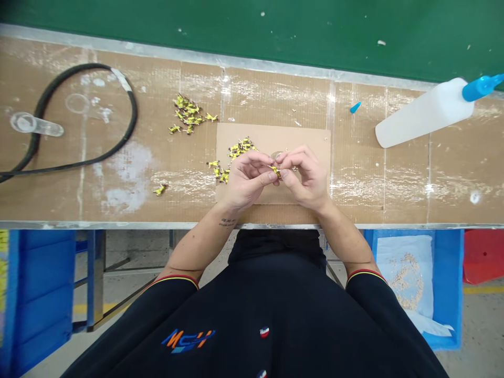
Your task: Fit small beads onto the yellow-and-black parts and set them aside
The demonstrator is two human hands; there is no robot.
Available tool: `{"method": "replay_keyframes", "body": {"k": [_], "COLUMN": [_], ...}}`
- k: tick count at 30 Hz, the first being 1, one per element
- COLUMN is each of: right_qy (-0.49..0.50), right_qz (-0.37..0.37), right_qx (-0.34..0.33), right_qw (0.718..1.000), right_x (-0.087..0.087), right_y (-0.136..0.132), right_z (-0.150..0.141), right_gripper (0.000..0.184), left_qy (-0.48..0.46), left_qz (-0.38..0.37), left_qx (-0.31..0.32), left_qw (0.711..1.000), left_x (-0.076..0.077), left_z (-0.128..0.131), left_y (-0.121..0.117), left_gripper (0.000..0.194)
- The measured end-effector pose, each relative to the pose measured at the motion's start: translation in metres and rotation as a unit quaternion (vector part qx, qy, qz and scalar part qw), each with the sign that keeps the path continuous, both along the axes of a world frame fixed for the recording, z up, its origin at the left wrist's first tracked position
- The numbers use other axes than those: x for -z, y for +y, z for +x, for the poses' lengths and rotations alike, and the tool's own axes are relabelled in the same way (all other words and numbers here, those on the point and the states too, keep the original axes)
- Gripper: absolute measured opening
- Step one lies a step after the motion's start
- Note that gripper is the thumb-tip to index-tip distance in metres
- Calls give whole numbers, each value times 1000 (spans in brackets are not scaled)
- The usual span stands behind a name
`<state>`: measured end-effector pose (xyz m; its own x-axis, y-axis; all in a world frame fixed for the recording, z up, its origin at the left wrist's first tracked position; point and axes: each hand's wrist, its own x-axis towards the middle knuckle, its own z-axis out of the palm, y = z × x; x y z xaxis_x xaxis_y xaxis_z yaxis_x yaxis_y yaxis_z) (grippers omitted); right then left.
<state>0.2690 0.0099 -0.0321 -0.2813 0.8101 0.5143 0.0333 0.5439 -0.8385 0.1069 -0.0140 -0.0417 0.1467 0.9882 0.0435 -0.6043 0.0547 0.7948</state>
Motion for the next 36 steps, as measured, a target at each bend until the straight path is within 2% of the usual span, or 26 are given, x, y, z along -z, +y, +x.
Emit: {"method": "replay_keyframes", "body": {"k": [3,16,23,36], "right_qy": [13,3,-20,-45], "right_qz": [8,24,32,-6], "right_qx": [-8,14,36,52], "right_qw": [1000,1000,999,998], "right_x": [1,-5,-8,-8], "right_y": [1,2,1,1], "right_z": [-1,-4,-1,1], "right_gripper": [4,7,8,11], "left_qy": [-7,-9,41,66], "left_qz": [-6,15,32,19], "left_qx": [4,-8,-41,-65], "left_qw": [1000,1000,998,996], "left_x": [0,-2,-4,-5], "left_z": [0,1,2,2], "left_y": [-2,-1,-1,-6], "left_gripper": [29,27,30,24]}}
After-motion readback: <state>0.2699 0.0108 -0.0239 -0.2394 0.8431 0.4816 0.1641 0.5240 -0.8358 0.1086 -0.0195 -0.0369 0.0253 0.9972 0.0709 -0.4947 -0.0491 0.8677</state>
